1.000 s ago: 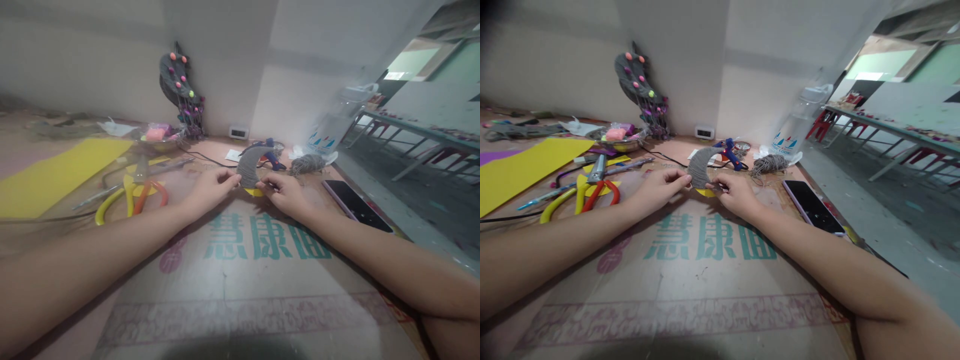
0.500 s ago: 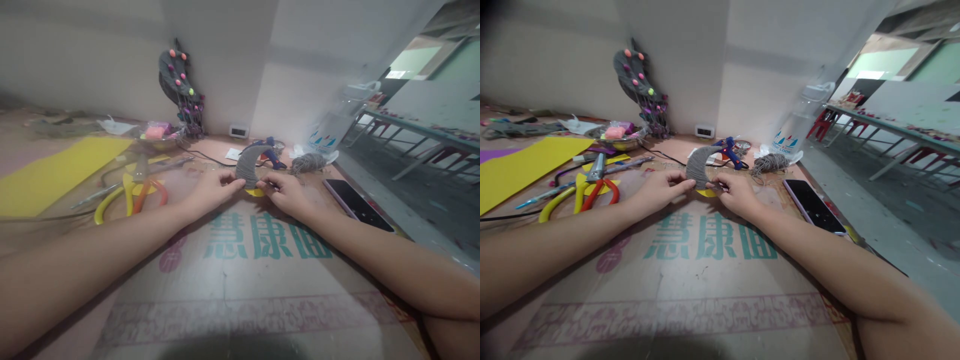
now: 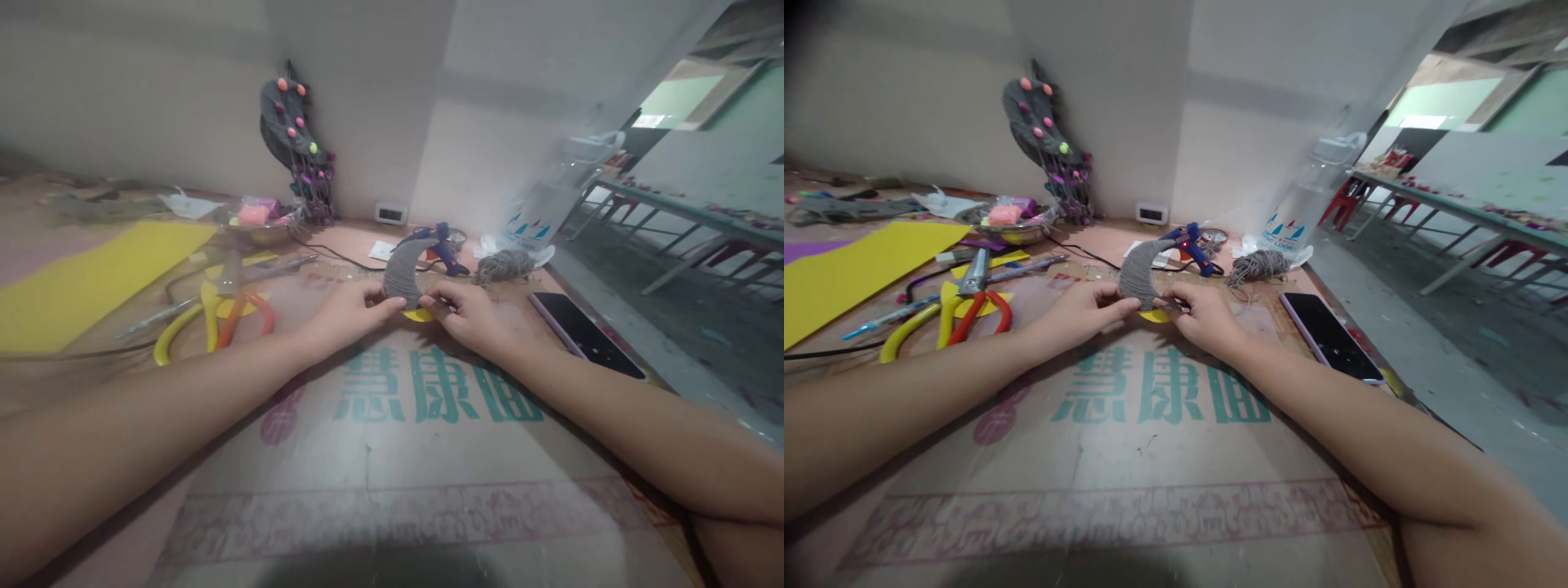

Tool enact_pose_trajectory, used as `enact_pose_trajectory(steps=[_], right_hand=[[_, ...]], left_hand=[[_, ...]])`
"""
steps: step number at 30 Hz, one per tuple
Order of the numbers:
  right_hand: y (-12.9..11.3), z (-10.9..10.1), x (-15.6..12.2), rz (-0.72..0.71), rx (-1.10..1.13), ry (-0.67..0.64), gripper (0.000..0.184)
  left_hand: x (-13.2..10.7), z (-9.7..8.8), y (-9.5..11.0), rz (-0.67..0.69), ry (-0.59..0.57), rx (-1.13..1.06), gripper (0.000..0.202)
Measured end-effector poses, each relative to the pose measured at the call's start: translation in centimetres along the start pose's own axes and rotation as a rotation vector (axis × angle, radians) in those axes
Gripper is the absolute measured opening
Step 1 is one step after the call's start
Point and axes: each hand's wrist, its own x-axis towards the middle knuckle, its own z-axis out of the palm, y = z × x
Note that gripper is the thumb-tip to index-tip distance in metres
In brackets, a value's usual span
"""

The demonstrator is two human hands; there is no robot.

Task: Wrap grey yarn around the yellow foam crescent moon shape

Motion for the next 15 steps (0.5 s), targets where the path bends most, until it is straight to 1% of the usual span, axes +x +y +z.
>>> enact_pose_trajectory(steps=[3,8,15], right_hand=[[0.04,0.01,-0.02,0.0,0.007,0.0,0.027],[0.08,0.05,-0.04,0.009,0.006,0.0,0.028],[-0.16,-0.07,0.04,0.021,0.001,0.016,0.03]], left_hand=[[0.02,0.06,-0.25,0.026,-0.019,-0.021,0.026],[0.18,0.13,-0.86,0.048,-0.019,-0.051,0.024],[0.23,0.1,-0.73,0.058,-0.016,-0.043,0.022]])
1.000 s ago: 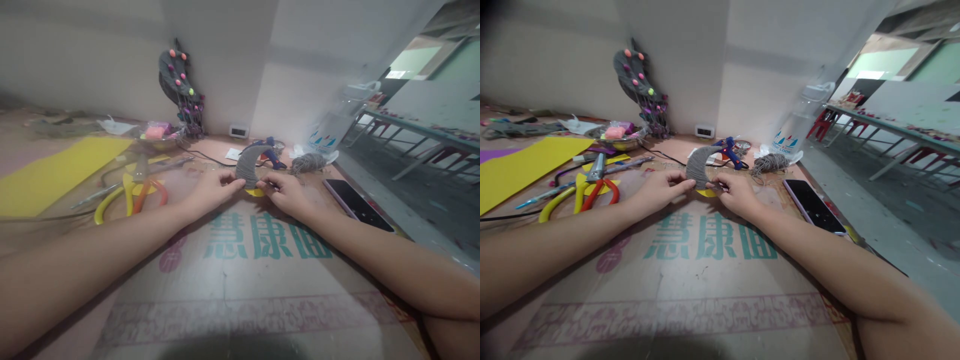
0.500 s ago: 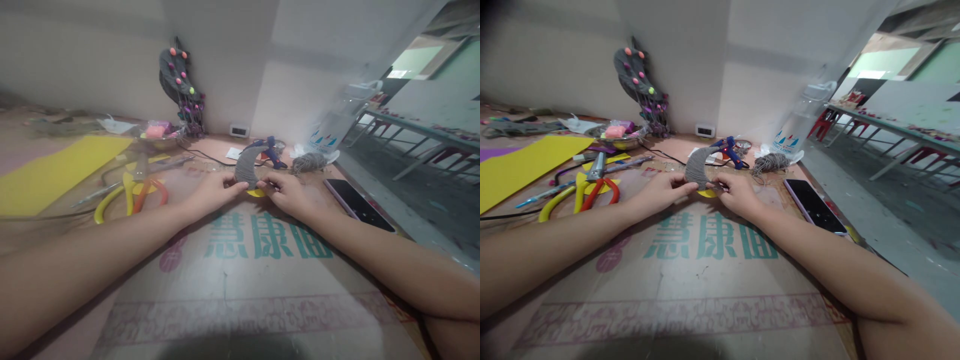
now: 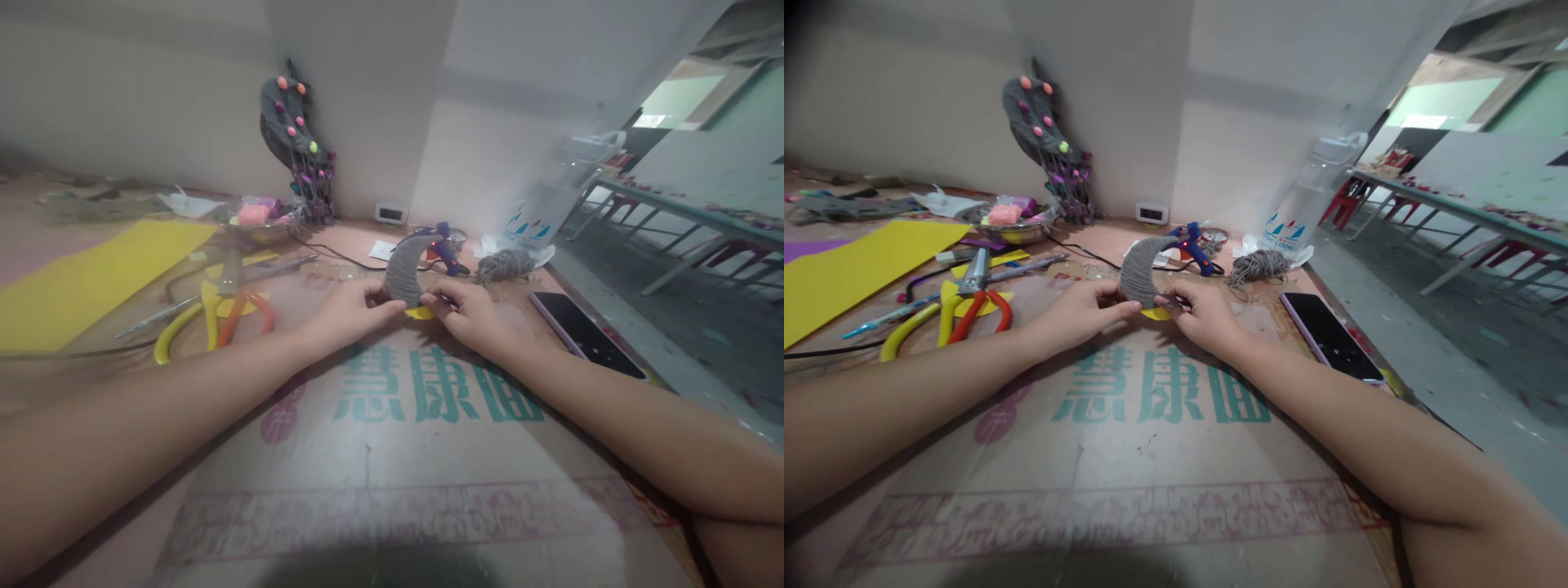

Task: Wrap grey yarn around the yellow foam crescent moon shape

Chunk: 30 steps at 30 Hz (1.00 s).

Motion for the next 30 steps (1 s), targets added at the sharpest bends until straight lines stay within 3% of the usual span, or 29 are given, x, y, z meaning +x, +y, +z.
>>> enact_pose_trajectory(steps=[5,13,24,30], right_hand=[[-0.06,-0.04,0.02,0.031,-0.012,0.014,0.031],[-0.01,0.03,0.02,0.032,-0.005,0.003,0.031],[-0.08,-0.09,0.04,0.034,-0.001,-0.005,0.032],[-0.15,-0.04,0.06,0.033,0.013,-0.004,0.03]], left_hand=[[0.01,0.0,-0.1,-0.042,0.023,0.054,0.028],[0.38,0.08,-0.34,0.037,-0.008,0.034,0.02],[0.11,-0.03,-0.07,-0.037,0.009,0.03,0.032],[0.1,-0.03,-0.04,0.004,0.002,0.036,0.03]])
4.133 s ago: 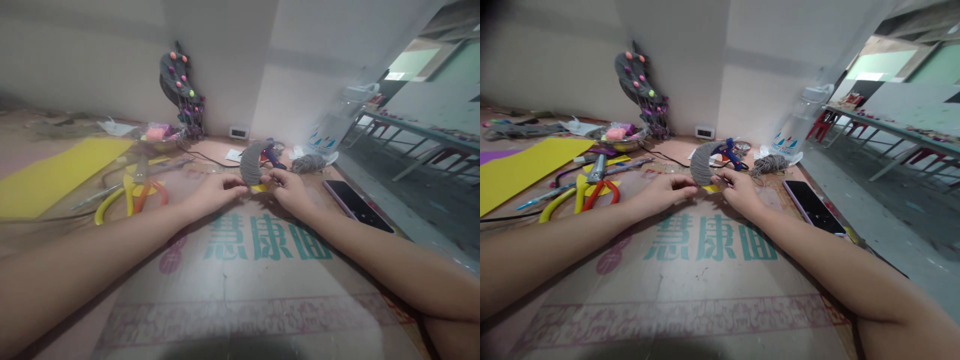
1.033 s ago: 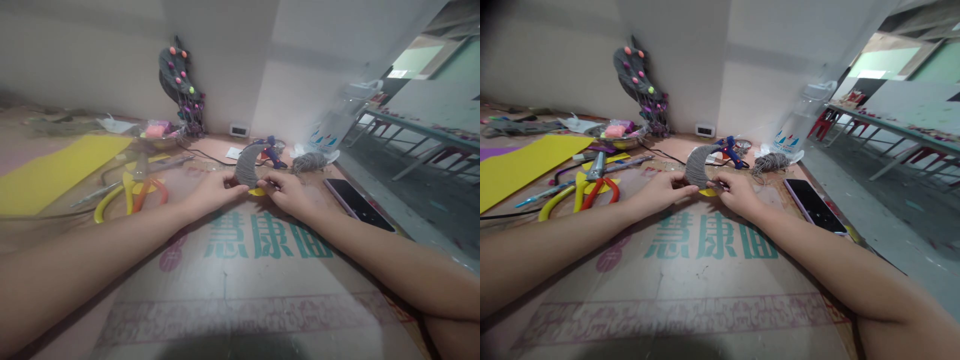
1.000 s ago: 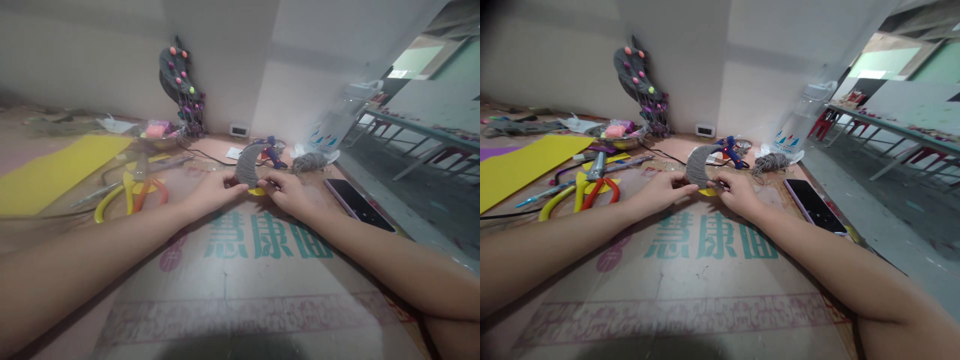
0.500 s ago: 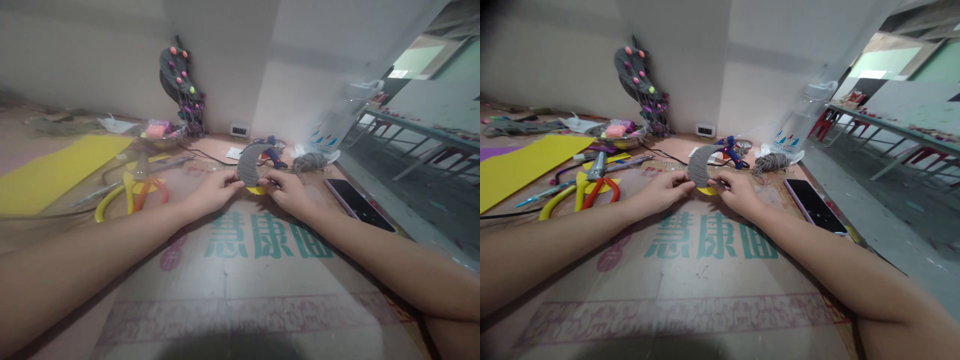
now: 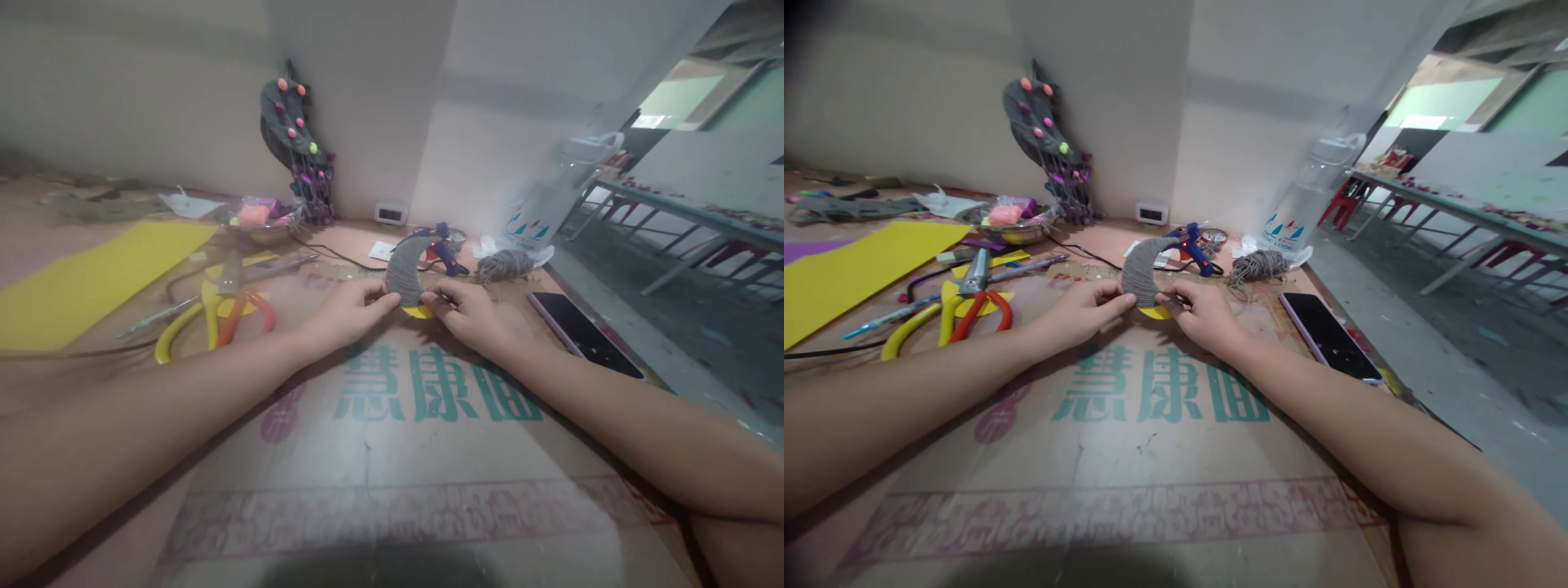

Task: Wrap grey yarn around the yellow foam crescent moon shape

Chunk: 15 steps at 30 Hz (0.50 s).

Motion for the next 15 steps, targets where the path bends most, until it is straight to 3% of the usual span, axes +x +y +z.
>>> enact_pose_trajectory(steps=[15], right_hand=[[0.12,-0.03,0.0,0.019,-0.007,-0.016,0.032]], left_hand=[[0.0,-0.09,0.13,-0.025,0.021,-0.07,0.035]])
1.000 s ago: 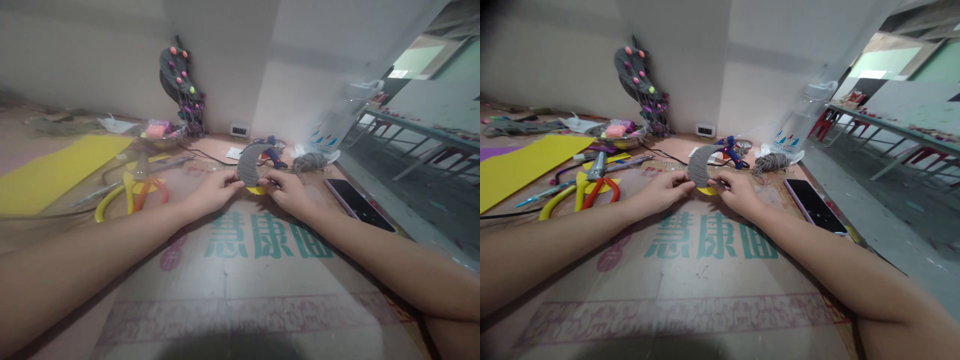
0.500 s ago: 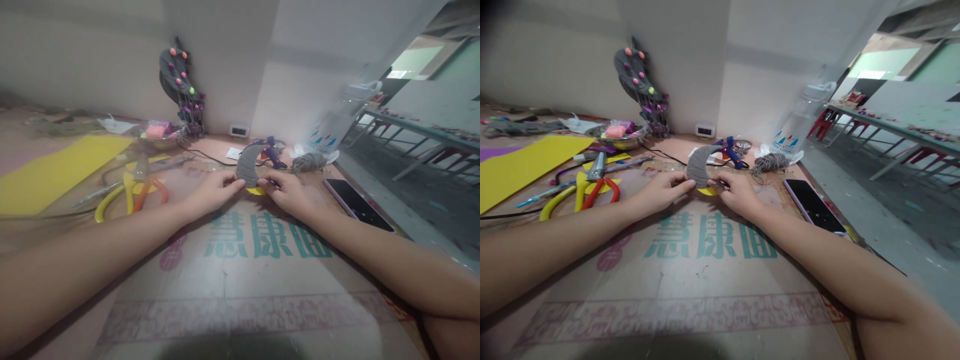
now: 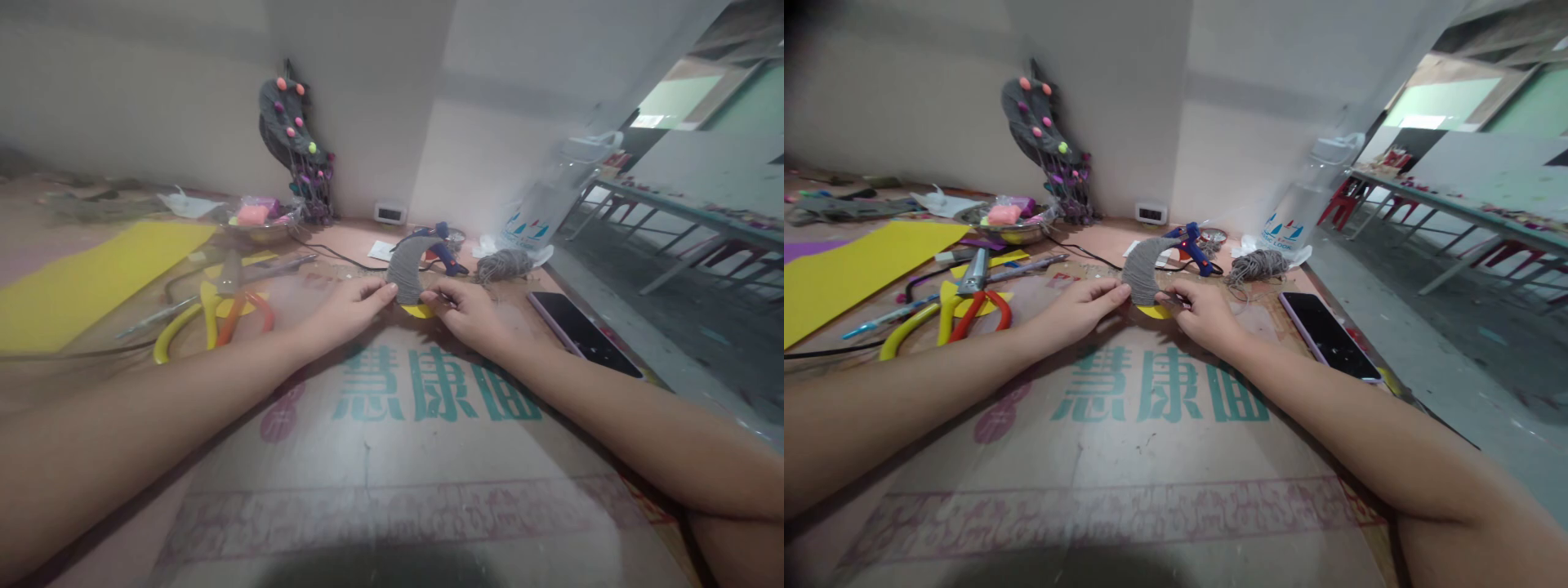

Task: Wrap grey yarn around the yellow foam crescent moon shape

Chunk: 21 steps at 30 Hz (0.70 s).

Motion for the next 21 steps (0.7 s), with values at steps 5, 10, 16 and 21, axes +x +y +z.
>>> enact_pose_trajectory(steps=[5,10,16,21], right_hand=[[-0.18,-0.06,0.02,-0.003,0.001,-0.002,0.032],[-0.1,-0.07,0.07,0.0,0.008,-0.008,0.03],[-0.19,-0.11,0.04,0.004,-0.003,-0.014,0.03],[-0.19,-0.03,0.01,-0.001,0.007,-0.01,0.029]], left_hand=[[0.0,-0.01,-0.31,-0.044,-0.035,-0.019,0.033],[0.08,-0.08,-0.24,-0.049,-0.074,-0.065,0.028],[0.14,-0.02,-0.15,-0.04,-0.07,-0.074,0.024],[0.16,0.02,-0.19,-0.049,-0.061,-0.064,0.023]])
